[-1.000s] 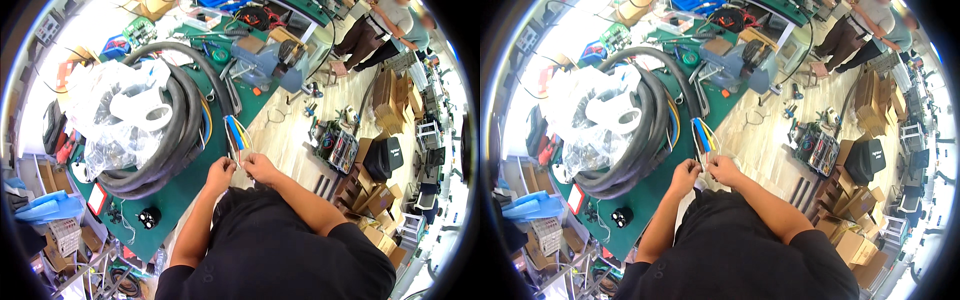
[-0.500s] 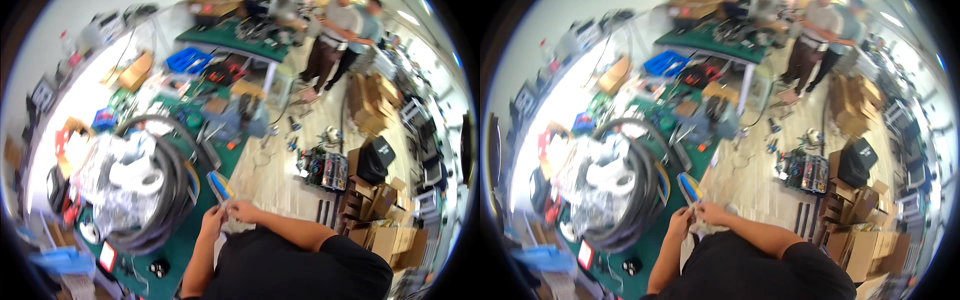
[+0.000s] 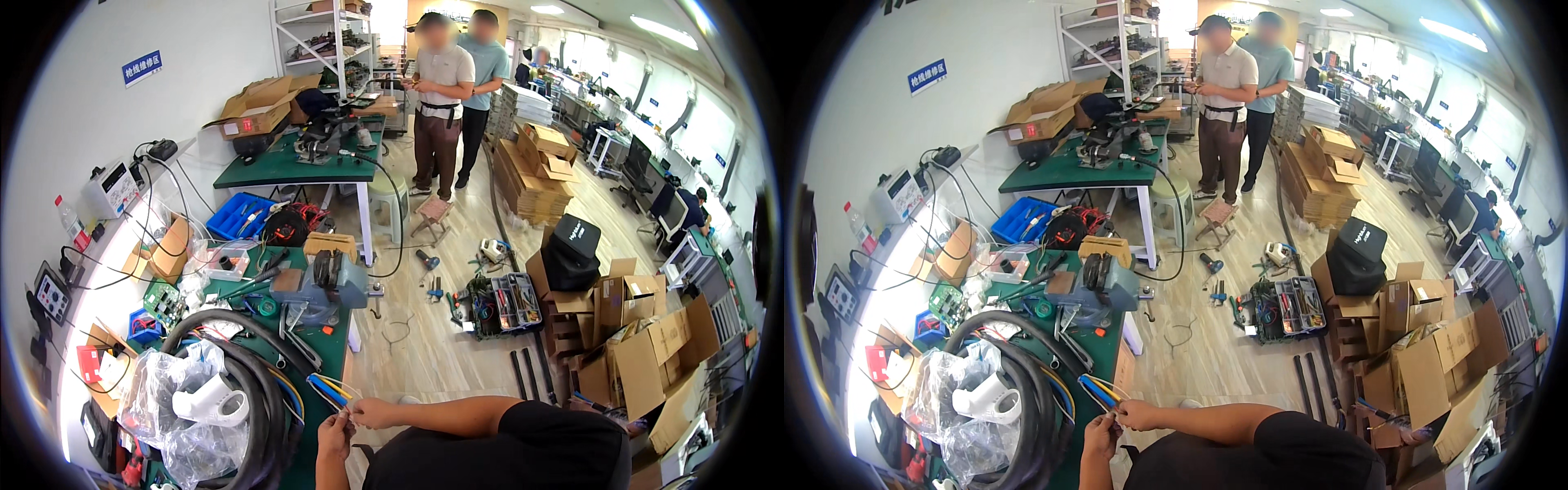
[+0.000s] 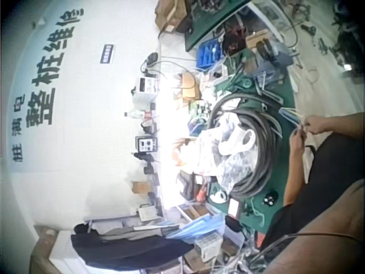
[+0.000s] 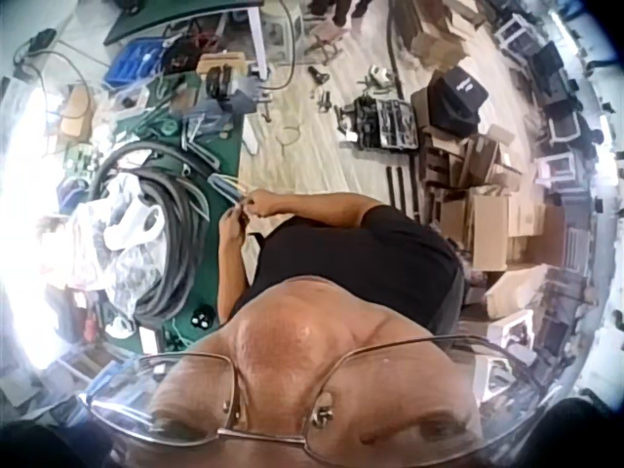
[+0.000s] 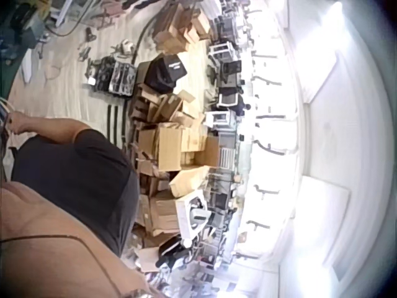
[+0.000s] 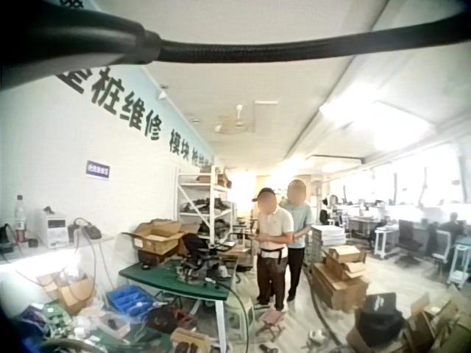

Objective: The person holds several colored wires and uses a pair of pliers to strip the ends and prepare them for a connector while standing at a workbench.

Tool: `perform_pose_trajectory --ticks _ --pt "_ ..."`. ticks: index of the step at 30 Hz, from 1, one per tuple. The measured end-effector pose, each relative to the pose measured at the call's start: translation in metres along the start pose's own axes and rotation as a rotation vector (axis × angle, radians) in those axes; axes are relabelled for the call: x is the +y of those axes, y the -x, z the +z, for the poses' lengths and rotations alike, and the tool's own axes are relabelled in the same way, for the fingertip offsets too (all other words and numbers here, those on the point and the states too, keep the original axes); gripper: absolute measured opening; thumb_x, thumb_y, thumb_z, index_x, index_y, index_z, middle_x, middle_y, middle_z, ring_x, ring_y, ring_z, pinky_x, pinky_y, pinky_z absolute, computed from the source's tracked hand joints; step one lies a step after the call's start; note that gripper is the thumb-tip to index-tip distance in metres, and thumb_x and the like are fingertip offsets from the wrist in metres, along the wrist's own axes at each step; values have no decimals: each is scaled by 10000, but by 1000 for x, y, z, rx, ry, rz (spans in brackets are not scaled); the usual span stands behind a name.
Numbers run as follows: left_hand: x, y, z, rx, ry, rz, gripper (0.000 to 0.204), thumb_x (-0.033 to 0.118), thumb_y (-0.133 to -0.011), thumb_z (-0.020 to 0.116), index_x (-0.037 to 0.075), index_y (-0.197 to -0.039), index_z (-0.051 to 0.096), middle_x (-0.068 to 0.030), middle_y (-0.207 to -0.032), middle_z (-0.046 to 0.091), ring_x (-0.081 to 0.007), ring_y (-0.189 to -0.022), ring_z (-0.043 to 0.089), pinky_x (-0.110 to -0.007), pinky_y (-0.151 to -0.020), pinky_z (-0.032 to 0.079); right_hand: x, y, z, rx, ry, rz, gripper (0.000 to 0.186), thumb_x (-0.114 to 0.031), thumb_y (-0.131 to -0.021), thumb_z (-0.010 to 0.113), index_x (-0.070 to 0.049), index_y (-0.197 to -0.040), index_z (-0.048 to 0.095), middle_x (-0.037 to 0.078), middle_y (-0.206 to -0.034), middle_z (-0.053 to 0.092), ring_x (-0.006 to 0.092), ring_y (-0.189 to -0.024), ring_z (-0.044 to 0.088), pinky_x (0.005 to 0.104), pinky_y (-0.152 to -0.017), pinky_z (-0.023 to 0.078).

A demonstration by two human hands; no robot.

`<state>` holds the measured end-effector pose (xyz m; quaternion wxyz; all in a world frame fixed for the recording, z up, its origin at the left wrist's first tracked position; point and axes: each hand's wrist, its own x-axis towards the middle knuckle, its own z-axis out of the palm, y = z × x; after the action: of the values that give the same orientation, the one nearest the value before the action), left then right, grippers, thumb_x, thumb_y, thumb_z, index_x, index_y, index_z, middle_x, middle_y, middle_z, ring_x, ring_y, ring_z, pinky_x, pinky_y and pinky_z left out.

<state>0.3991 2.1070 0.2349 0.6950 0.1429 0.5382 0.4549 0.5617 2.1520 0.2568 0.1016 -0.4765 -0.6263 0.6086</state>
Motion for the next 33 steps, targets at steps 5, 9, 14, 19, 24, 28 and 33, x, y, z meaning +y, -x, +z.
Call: perform_pose_trajectory --ticks 5,9,14,19,24,28,33 --pt "-3 4 3 44 -11 7 164 141 -927 617 3 -859 560 -51 -702 557 -140 -559 515 -259 -529 439 9 -3 5 54 -49 -50 258 -254 -869 567 1 -844 597 110 -673 604 200 -565 595 351 -517 468" --pt "-5 5 5 54 22 23 176 149 -928 617 7 -843 555 -48 -688 553 -136 -555 512 -258 -519 437 11 -5 6 69 -63 -63 256 -251 -868 567 -2 -815 599 106 -655 601 198 -548 591 349 -506 467" --pt "-9 0 1 28 8 49 159 133 -918 623 -9 -871 569 -54 -676 553 -137 -554 512 -259 -521 429 14 -9 0 56 -43 -65 269 -272 -877 560 -15 -817 614 100 -673 614 184 -570 602 338 -525 480" --pt "0 4 0 22 -111 104 111 95 -889 593 -12 -915 611 -54 -737 589 -148 -618 539 -268 -572 438 24 -25 -4 78 145 -59 484 -499 -907 501 -44 -887 666 146 -803 673 266 -760 651 408 -685 504" --pt "-8 3 2 68 -289 206 131 89 -877 568 -30 -905 616 -71 -797 622 -149 -692 579 -285 -654 484 27 -28 -1 87 -60 3 275 -244 -869 610 21 -915 665 120 -746 667 181 -669 640 337 -588 505" --pt "-11 18 8 156 -159 157 187 130 -893 618 -24 -999 614 -46 -844 617 -117 -728 565 -259 -671 477 2 -10 2 18 -346 138 209 -192 -907 562 5 -900 631 62 -739 611 147 -646 570 304 -601 485" --pt "-15 19 4 156 -147 185 197 124 -895 627 -24 -1023 611 -39 -865 619 -111 -759 572 -255 -701 484 2 -9 2 -27 -443 192 200 -177 -947 541 12 -918 601 38 -749 572 120 -646 532 283 -588 473"
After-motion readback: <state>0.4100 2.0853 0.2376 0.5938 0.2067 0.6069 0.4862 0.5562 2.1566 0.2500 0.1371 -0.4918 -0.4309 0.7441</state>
